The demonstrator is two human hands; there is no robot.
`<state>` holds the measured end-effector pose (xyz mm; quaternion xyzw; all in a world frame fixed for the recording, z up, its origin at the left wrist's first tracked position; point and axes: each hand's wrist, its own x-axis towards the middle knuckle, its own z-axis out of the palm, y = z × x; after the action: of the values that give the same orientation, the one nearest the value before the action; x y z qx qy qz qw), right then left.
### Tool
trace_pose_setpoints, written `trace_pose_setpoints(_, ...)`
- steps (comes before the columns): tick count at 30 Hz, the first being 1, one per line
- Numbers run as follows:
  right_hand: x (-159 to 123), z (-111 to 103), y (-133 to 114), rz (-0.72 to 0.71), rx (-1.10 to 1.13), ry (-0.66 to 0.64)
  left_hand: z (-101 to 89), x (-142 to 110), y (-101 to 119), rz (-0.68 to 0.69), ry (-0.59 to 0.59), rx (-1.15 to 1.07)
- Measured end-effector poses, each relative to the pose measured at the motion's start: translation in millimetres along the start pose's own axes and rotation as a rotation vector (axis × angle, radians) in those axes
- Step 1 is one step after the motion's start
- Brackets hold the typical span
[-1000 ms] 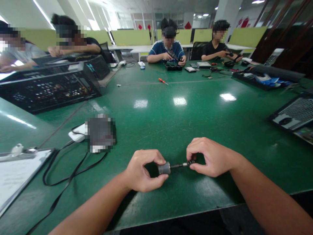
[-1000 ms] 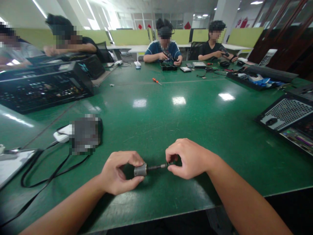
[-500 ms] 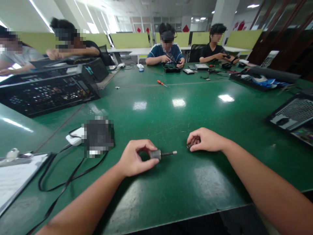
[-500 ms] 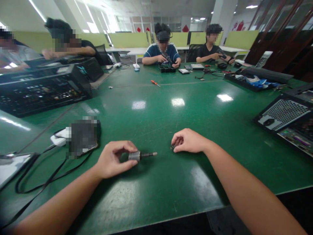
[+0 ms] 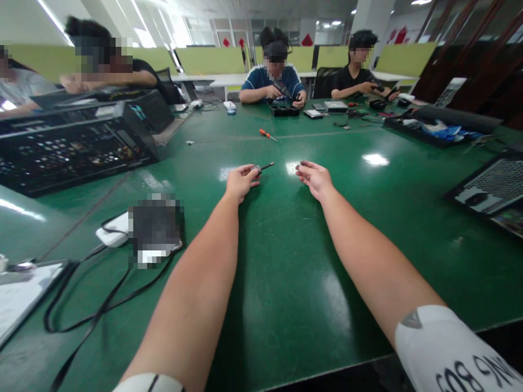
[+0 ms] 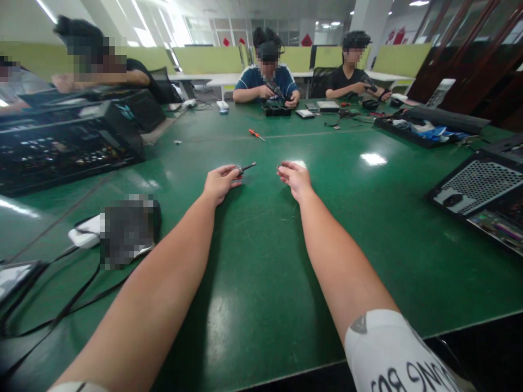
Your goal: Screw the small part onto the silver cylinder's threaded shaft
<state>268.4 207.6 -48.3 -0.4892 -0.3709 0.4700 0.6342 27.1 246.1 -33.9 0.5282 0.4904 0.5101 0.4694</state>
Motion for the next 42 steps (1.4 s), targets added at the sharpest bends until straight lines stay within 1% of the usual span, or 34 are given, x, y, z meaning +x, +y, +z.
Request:
trace_pose_setpoints(4, 7, 21, 11, -0.019, -0.009, -0.001, 3.0, 1, -2, 0.015, -0.072, -0.023)
trace_pose_setpoints(9, 5, 36, 17, -0.036, -0.031, -0.050, 7.9, -1, -4, 0.032, -0.123, -0.009)
trace_pose_setpoints(12, 4, 39, 18, -0.036, -0.056, -0.057, 9.2, -2, -5, 0.035, -0.146, 0.005)
trace_pose_setpoints(17, 6, 37, 14, -0.022, -0.109, -0.067, 7.8, -3, -5, 0.042, -0.179, 0.005)
trace_pose_setpoints(20, 5, 39, 12, -0.002, -0.153, -0.111, 8.3, -5, -3, 0.047, -0.203, 0.006)
trace_pose_setpoints(23, 2, 44, 12, 0.018, -0.199, -0.167, 12.7, -7, -2, 0.049, -0.238, 0.021)
trace_pose_setpoints(26, 1, 47, 10, 0.029, -0.214, -0.184, 18.2, -9, -3, 0.057, -0.240, 0.029)
trace_pose_setpoints(30, 0, 39, 7, 0.015, -0.165, -0.127, 20.0, -10, -3, 0.078, -0.176, 0.022)
trace_pose_setpoints(33, -6, 26, 4, -0.004, -0.103, -0.073, 17.2, -11, -3, 0.088, -0.114, 0.015)
trace_pose_setpoints(36, -19, 11, 0, -0.009, -0.044, -0.027, 13.9, -19, -1, 0.085, -0.076, 0.007)
trace_pose_setpoints(39, -41, -5, -7, 0.002, -0.007, -0.010, 13.1, -38, 5, 0.056, -0.096, -0.006)
trace_pose_setpoints(42, -70, -21, -18, 0.012, -0.006, -0.023, 15.8, -71, 15, 0.009, -0.155, -0.027)
